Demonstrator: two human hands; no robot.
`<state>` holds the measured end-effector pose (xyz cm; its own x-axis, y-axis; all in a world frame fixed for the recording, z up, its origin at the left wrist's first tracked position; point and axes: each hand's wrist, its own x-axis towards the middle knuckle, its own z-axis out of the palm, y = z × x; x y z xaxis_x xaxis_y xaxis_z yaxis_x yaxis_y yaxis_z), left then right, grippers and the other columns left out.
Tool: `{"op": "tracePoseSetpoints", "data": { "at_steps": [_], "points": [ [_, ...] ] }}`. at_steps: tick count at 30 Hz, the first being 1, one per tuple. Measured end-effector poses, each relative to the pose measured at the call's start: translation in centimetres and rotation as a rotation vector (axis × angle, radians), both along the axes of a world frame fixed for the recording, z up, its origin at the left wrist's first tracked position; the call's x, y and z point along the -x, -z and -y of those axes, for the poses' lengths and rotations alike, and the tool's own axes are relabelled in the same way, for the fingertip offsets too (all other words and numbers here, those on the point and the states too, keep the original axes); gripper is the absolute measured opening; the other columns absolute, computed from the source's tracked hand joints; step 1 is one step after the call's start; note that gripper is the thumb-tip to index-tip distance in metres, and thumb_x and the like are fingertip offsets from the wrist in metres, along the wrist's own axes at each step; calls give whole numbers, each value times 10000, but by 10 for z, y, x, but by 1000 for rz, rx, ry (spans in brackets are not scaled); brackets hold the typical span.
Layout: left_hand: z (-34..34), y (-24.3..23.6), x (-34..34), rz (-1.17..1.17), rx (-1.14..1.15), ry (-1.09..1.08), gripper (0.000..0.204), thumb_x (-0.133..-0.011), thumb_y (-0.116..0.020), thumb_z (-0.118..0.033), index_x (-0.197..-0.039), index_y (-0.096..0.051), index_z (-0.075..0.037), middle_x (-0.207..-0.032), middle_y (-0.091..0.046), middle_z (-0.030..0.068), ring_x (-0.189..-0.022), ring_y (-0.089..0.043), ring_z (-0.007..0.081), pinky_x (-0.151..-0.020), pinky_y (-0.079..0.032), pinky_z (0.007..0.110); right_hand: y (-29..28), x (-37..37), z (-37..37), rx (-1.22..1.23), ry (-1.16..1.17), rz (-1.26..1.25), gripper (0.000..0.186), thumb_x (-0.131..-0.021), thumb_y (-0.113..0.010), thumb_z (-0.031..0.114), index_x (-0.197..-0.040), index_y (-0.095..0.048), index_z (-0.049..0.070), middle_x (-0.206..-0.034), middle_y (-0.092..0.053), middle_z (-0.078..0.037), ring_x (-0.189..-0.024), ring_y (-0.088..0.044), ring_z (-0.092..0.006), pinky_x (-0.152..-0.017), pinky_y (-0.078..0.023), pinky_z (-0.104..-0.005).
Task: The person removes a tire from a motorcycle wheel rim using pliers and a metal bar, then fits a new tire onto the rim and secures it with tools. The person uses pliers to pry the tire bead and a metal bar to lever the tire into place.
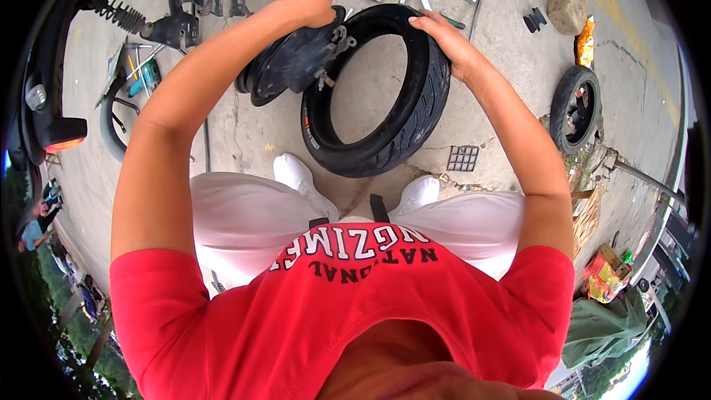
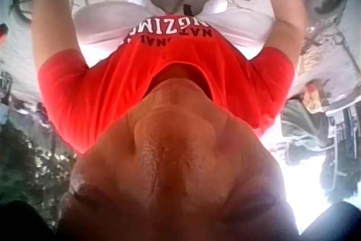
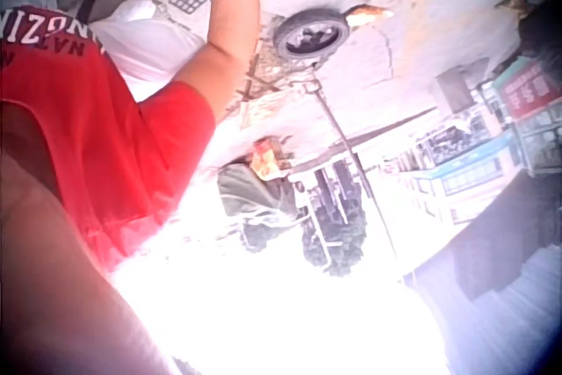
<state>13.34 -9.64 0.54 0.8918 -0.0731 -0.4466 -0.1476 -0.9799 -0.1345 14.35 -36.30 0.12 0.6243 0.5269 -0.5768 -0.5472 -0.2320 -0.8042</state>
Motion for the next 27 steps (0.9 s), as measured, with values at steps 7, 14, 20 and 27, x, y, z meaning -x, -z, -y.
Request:
{"op": "tracePoseSetpoints", "data": {
  "at_steps": [7,14,20,27],
  "points": [
    [-43,-14,68,300,179,-76,329,-814,-670,-304,-1098,-703,-141,-976,-613,132,-905,-627,349,-790,-499,437,6,26,-30,87,53,45,819,-852,-633,367,-1461,-258,-31,-1368,-453,-243,-1193,-535,-279,-955,-484,-355],
    [-54,-24,101,339,247,-135,374,-794,-703,-264,-1155,-684,-168,-887,-559,129,-831,-622,330,-738,-497,421,14,-14,-68,16,-79,-142,337,-909,-550,286,-1025,-597,-27,-912,-686,-128,-715,-679,-195,-670,-589,-335],
    [-53,-38,125,374,285,-148,460,-775,-722,-243,-1225,-647,-185,-896,-541,122,-800,-614,329,-730,-499,422,12,-41,-73,49,-123,-176,326,-932,-515,301,-965,-641,3,-799,-697,-112,-641,-682,-192,-633,-599,-329],
    [-44,-91,132,423,323,-154,451,-762,-739,-234,-1206,-666,-222,-878,-533,104,-803,-593,299,-737,-478,406,9,5,-59,79,-122,136,599,-878,-595,334,-1325,-445,-35,-1236,-571,-213,-1044,-622,-257,-878,-524,-340]
  ]
}}
